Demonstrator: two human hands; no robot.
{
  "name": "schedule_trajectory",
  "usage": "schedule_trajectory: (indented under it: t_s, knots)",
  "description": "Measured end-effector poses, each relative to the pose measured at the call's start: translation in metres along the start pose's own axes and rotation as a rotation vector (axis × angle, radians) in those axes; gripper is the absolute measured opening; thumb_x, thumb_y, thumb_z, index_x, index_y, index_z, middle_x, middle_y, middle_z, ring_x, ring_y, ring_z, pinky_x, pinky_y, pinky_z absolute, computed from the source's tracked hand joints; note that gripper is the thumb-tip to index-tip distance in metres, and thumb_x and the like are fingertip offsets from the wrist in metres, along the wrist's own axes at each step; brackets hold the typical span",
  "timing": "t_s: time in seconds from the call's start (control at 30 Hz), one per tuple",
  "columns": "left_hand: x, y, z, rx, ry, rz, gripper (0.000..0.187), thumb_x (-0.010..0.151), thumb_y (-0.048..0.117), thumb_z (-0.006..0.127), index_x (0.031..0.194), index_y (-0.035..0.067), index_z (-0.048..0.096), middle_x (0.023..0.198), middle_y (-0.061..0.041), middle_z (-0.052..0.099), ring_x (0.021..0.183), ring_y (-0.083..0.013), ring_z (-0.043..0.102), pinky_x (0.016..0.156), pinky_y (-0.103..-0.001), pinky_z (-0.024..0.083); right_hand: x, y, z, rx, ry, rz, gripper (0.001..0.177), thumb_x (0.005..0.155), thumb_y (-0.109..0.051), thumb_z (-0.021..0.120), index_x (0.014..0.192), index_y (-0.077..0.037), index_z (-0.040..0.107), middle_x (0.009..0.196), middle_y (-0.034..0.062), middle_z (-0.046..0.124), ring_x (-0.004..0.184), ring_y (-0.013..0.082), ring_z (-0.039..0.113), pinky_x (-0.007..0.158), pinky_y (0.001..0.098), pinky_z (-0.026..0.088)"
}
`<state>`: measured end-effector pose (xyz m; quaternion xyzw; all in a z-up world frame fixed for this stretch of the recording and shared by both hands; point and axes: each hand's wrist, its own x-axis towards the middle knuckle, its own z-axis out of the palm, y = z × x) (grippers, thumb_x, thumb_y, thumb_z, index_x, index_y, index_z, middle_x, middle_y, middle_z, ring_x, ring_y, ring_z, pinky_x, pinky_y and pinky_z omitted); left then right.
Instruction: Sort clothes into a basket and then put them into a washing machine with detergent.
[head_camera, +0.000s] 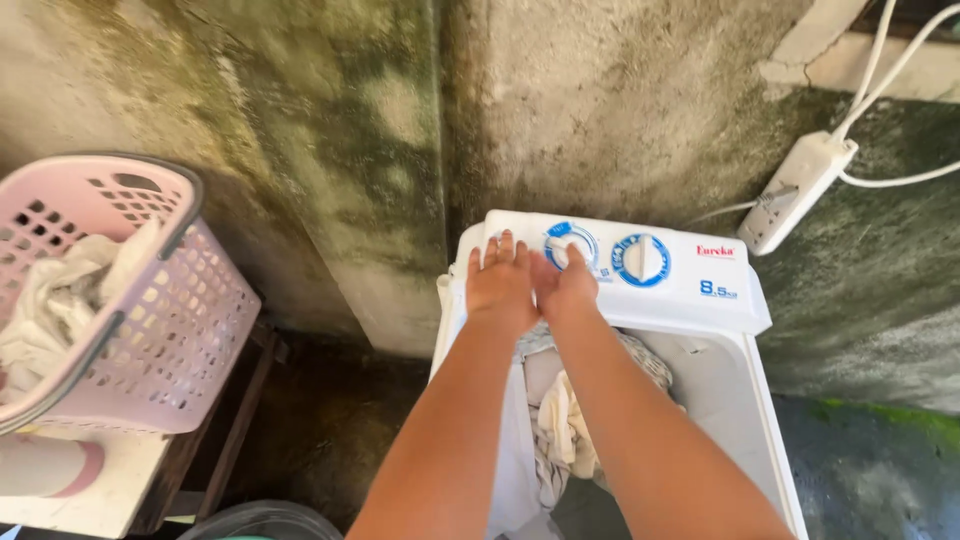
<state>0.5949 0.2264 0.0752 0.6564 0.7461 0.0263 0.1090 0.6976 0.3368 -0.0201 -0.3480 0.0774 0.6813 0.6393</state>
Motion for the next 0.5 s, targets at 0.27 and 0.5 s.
schedule_trajectory:
  t_s: [0.27, 0.5]
  knots:
    - [-0.107, -0.175, -0.047, -0.096, 0.189, -0.210, 0.080, 0.082, 0.027, 0.073, 0.151, 0.010, 0.037, 0.167, -0.013, 0.018, 0.153, -0.0339, 0.018, 0.123, -0.050, 0.016, -0.127, 0.100, 0.053, -0.551, -0.252, 0.266, 0.019, 0.097, -0.013, 0.056, 0.111, 0.001, 0.054, 0.105, 0.0189, 0.071, 0.095, 0.0316, 0.068, 0.090, 0.0449, 0.061]
    - [-0.185, -0.413, -0.034, -0.142, 0.545, -0.472, 0.056, 0.077, 0.019, 0.072, 0.129, 0.001, 0.060, 0.151, -0.019, 0.048, 0.138, -0.0381, 0.043, 0.114, -0.050, 0.034, -0.210, 0.295, 0.111, -1.010, -0.652, 0.324, 0.014, 0.095, -0.012, 0.056, 0.108, -0.007, 0.055, 0.097, 0.0147, 0.070, 0.085, 0.0267, 0.068, 0.075, 0.0411, 0.058]
